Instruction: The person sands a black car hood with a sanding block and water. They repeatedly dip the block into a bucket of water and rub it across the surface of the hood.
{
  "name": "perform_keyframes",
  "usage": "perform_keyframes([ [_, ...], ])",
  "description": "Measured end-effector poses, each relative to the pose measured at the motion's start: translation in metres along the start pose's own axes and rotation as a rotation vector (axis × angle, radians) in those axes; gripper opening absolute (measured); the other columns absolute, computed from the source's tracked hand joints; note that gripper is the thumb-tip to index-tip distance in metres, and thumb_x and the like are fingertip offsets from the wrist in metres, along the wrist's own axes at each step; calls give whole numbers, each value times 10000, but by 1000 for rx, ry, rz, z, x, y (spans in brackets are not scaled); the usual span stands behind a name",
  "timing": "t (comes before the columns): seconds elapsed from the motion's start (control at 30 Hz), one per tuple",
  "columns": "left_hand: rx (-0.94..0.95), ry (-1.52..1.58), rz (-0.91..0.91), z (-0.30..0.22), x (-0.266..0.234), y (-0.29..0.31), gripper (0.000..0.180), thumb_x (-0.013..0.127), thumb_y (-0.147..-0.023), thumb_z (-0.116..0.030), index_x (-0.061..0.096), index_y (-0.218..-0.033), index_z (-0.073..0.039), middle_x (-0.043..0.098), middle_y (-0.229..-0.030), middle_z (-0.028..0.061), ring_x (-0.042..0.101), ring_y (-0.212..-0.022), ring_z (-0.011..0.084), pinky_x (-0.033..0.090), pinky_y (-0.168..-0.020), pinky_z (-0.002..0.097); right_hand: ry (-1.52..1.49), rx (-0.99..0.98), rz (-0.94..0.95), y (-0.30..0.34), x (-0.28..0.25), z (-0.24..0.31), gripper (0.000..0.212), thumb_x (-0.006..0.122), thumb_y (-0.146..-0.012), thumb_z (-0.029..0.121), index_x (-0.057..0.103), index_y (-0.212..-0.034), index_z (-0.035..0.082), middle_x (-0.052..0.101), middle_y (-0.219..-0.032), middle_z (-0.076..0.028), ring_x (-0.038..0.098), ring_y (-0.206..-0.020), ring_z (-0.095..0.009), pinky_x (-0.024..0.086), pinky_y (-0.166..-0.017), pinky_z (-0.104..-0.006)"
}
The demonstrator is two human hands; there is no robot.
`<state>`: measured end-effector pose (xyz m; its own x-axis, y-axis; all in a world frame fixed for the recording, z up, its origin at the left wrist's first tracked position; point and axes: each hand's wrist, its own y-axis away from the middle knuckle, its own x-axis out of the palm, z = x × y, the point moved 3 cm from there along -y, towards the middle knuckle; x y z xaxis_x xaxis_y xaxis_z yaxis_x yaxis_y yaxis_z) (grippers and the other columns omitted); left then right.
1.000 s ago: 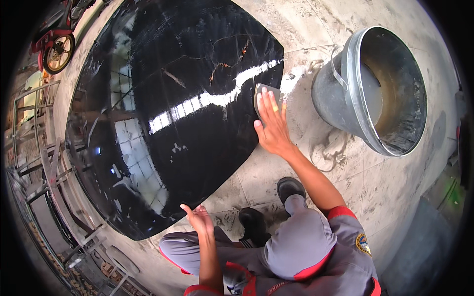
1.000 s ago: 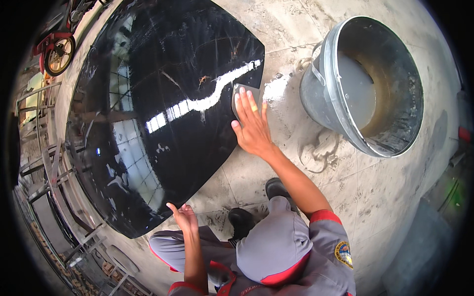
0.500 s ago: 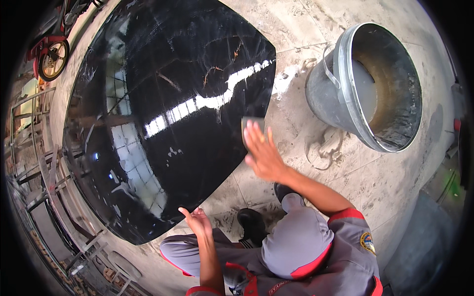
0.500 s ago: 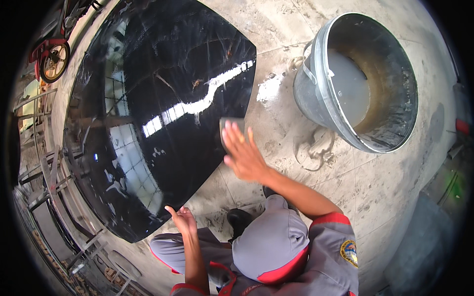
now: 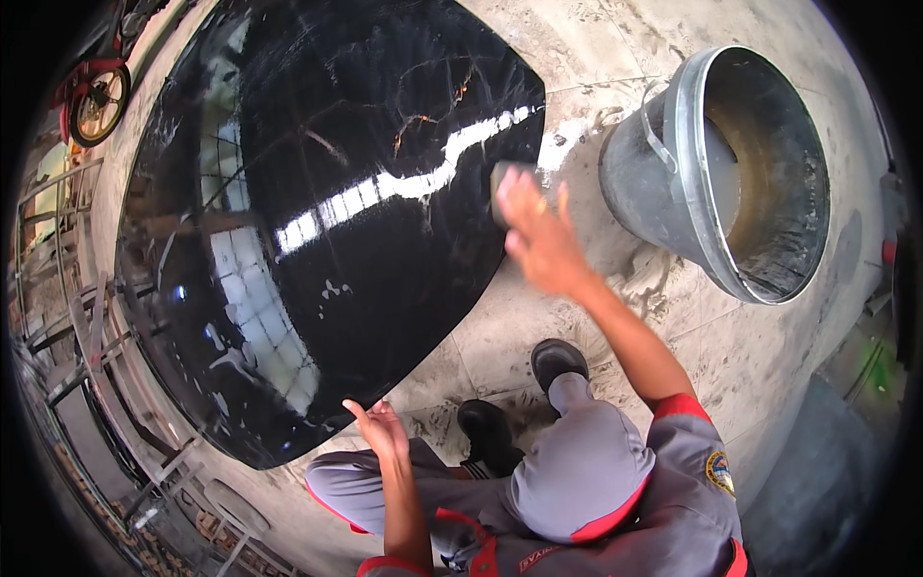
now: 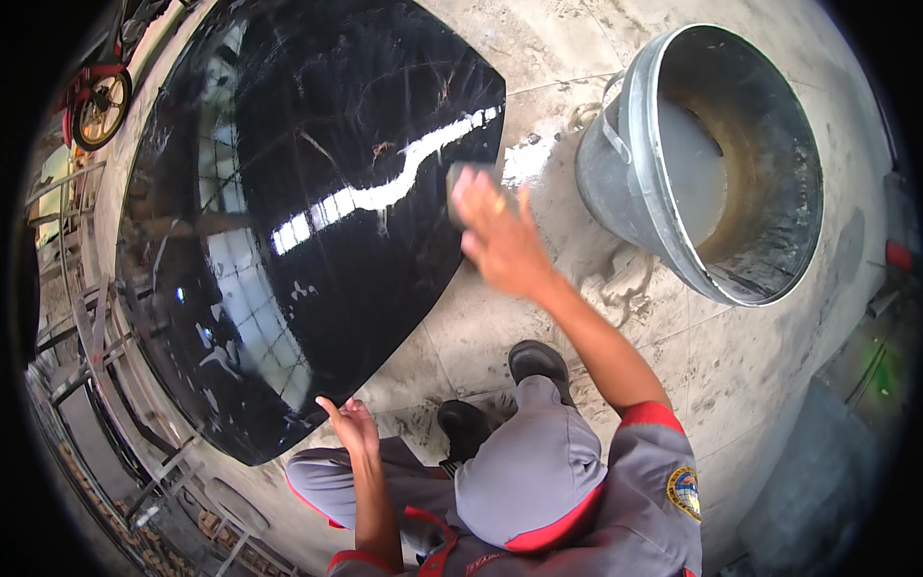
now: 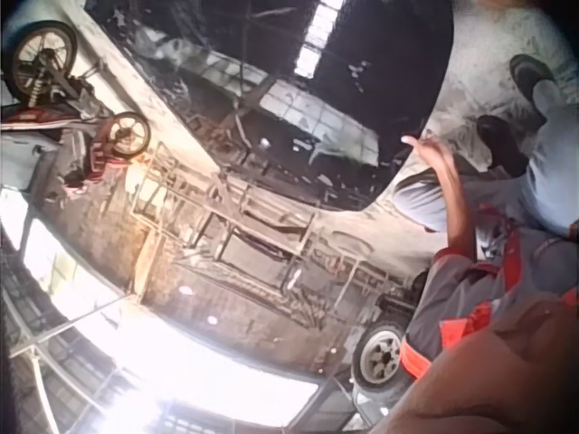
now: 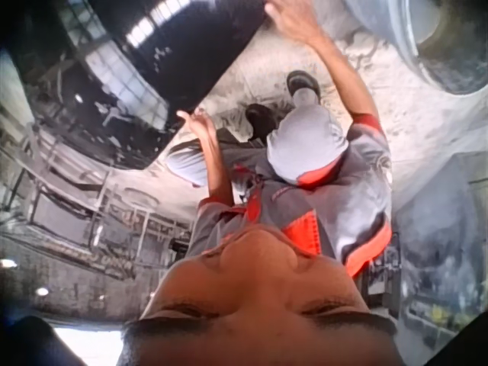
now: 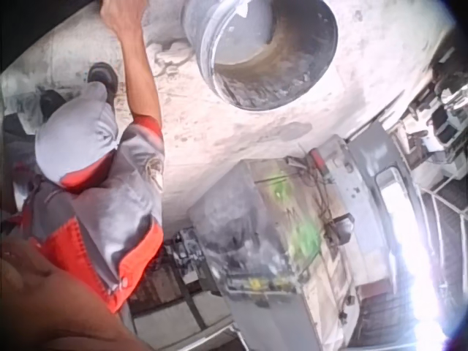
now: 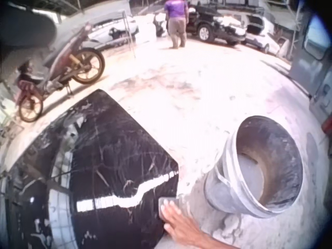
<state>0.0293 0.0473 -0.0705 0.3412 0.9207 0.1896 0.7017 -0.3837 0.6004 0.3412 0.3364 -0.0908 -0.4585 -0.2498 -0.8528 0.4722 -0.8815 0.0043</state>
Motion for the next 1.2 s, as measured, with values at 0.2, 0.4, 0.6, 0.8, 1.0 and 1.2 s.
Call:
perform_keyframes([
  [0.2, 21, -41, -7, 2, -1, -2, 418, 638, -1012, -473, 672, -1102, -66, 720, -989, -9, 589, -711, 80, 459, -633, 223, -339, -186, 126, 53, 32, 69, 740, 547, -1006, 338, 231, -1640, 128, 167, -1724, -129, 160, -1596, -295, 84, -1214, -701],
  [0.4, 18, -23, -9, 4, 1, -2, 408, 649, -1006, -470, 673, -1108, -76, 716, -973, -15, 586, -709, 77, 454, -629, 220, 12, 20, -129, -41, -20, -2, 690, 576, -978, 285, 331, -1588, 79, 239, -1704, -117, 218, -1577, -293, 182, -1196, -699],
  [0.6, 25, -28, -44, 3, 0, 3, 409, 646, -1009, -467, 671, -1132, -78, 730, -1030, -7, 610, -730, 78, 448, -617, 224, -154, -197, 121, 43, 35, 42, 700, 525, -1011, 361, 299, -1614, 87, 228, -1704, -139, 183, -1585, -320, 123, -1209, -707],
  [0.8, 61, -1, -86, 9, 0, -2, 381, 653, -1008, -470, 659, -954, -93, 729, -868, 6, 633, -637, 100, 470, -614, 231, -43, -52, -55, -15, 7, 12, 743, 575, -979, 284, 273, -1624, 70, 207, -1712, -140, 162, -1588, -330, 74, -1214, -701],
  [1.0, 91, -77, -114, 4, -3, 2, 380, 662, -999, -486, 661, -962, -108, 731, -872, 4, 650, -673, 84, 444, -576, 217, -102, -231, 155, 21, 21, 54, 678, 451, -1048, 322, 240, -1632, 49, 191, -1712, -168, 174, -1584, -356, 90, -1229, -659],
  [1.2, 97, -100, -157, 10, 20, 4, 440, 685, -987, -499, 481, -864, -128, 507, -711, -39, 491, -630, 90, 452, -629, 280, 81, -176, -19, -77, -13, 60, 626, 459, -1047, 231, 270, -1599, 4, 244, -1685, -189, 192, -1576, -343, 156, -1243, -612],
])
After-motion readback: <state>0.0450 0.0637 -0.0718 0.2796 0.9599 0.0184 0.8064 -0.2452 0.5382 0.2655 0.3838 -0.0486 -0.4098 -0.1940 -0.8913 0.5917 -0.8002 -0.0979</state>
